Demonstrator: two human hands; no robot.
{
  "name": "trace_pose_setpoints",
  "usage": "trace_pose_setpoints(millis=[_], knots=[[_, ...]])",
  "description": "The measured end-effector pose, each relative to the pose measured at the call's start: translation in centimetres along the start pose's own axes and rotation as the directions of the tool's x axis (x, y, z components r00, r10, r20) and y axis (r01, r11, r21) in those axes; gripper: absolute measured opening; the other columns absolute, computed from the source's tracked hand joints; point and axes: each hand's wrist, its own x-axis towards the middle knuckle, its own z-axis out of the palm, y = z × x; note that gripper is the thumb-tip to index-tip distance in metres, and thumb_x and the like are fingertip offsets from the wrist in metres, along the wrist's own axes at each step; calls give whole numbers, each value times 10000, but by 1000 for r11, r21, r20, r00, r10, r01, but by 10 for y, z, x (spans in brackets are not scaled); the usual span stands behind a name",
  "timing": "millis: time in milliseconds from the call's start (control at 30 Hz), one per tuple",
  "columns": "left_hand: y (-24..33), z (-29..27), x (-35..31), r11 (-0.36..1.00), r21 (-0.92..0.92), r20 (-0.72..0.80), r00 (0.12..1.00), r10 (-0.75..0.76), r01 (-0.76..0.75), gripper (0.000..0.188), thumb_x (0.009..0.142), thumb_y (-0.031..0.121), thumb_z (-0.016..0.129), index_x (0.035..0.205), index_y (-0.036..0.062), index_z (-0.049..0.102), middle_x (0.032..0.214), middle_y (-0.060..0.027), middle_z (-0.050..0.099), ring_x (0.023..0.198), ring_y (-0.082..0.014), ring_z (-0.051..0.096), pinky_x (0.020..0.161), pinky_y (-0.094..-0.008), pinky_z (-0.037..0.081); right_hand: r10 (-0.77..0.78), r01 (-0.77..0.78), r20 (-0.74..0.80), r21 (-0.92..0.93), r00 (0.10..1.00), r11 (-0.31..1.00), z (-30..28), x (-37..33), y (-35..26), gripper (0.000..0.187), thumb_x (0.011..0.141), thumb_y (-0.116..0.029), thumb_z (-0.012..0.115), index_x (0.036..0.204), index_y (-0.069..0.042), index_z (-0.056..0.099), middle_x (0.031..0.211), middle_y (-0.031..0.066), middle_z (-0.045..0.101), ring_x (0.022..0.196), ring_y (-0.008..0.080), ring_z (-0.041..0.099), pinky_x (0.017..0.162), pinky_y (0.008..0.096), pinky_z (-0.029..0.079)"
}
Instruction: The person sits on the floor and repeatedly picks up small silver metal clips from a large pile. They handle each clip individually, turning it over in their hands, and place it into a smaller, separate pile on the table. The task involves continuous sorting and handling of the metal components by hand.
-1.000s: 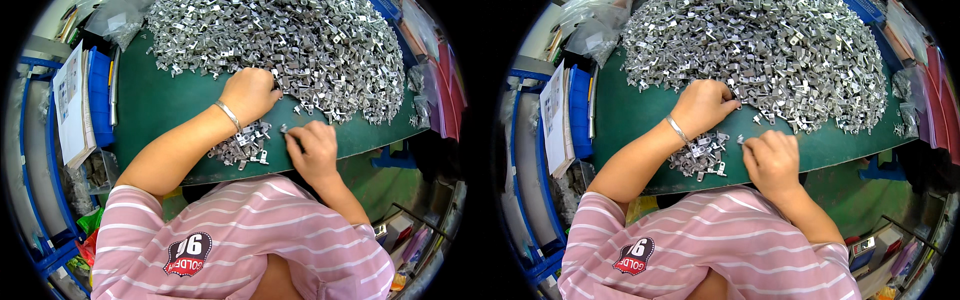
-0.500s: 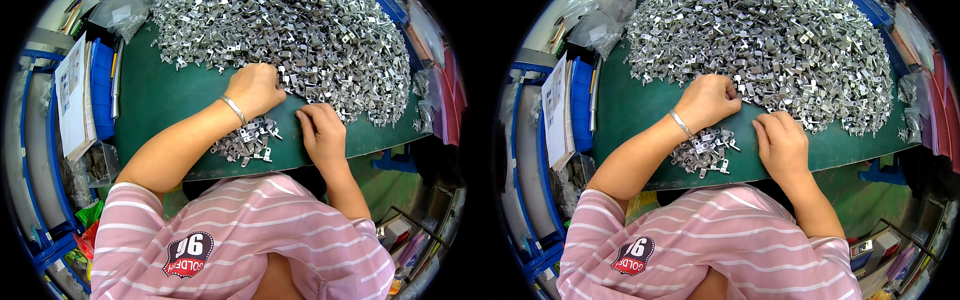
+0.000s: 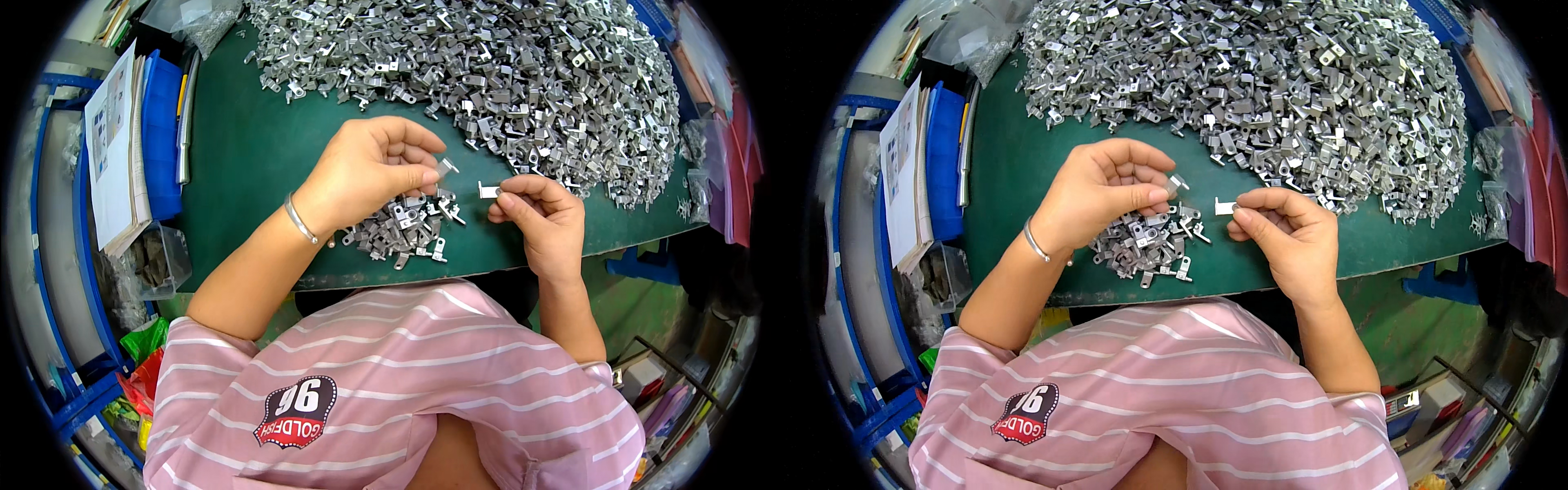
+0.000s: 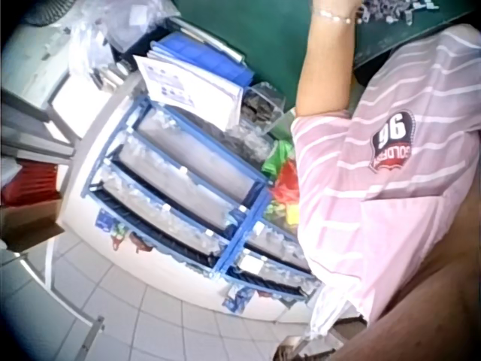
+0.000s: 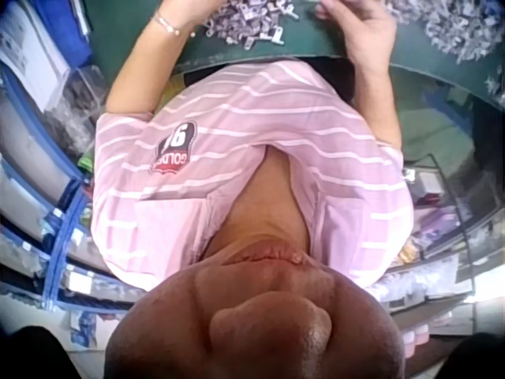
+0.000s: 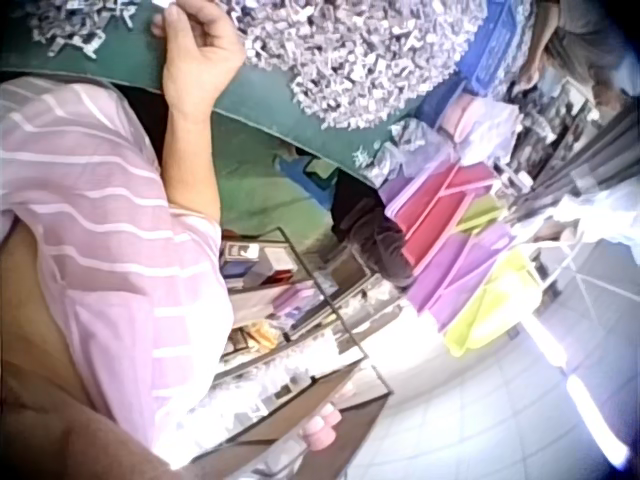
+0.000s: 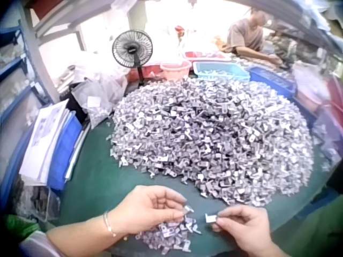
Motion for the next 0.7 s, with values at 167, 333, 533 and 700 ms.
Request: trace_pose_setpoints(millis=[167,333,533,700], knots=[[-2,-2,-10,993,-119,33,999,17,-13,303,863,-5,697,1141,-86,606,957,-153,698,838,-183,705,747,-281,585,-18,18,5,10,1000,1000,7,0,-1,162,868,45,687,1026,65,660,891,104,699,780,156,698,731,264,582],[0,-4,-18,997,-81,10,1000,10,-9,284,863,-3,695,1124,-86,620,951,-149,698,833,-182,703,737,-279,583,-103,109,64,-89,993,990,16,-1,1,132,870,52,677,1001,43,675,921,80,693,816,131,666,750,251,549],[-4,-11,-36,792,575,-15,964,264,-208,154,833,-19,687,985,-18,713,902,-68,681,746,-107,638,648,-232,517,-291,492,412,-561,863,665,31,-1,-4,123,760,19,699,875,-19,673,907,116,653,861,287,613,791,355,481],[-15,-14,-68,950,273,-173,964,201,-149,133,885,21,653,998,-33,698,879,-71,679,682,-96,599,591,-228,492,-286,544,469,-628,835,556,32,4,-2,272,805,-79,709,1066,-36,650,1146,173,599,1063,335,560,928,404,438]])
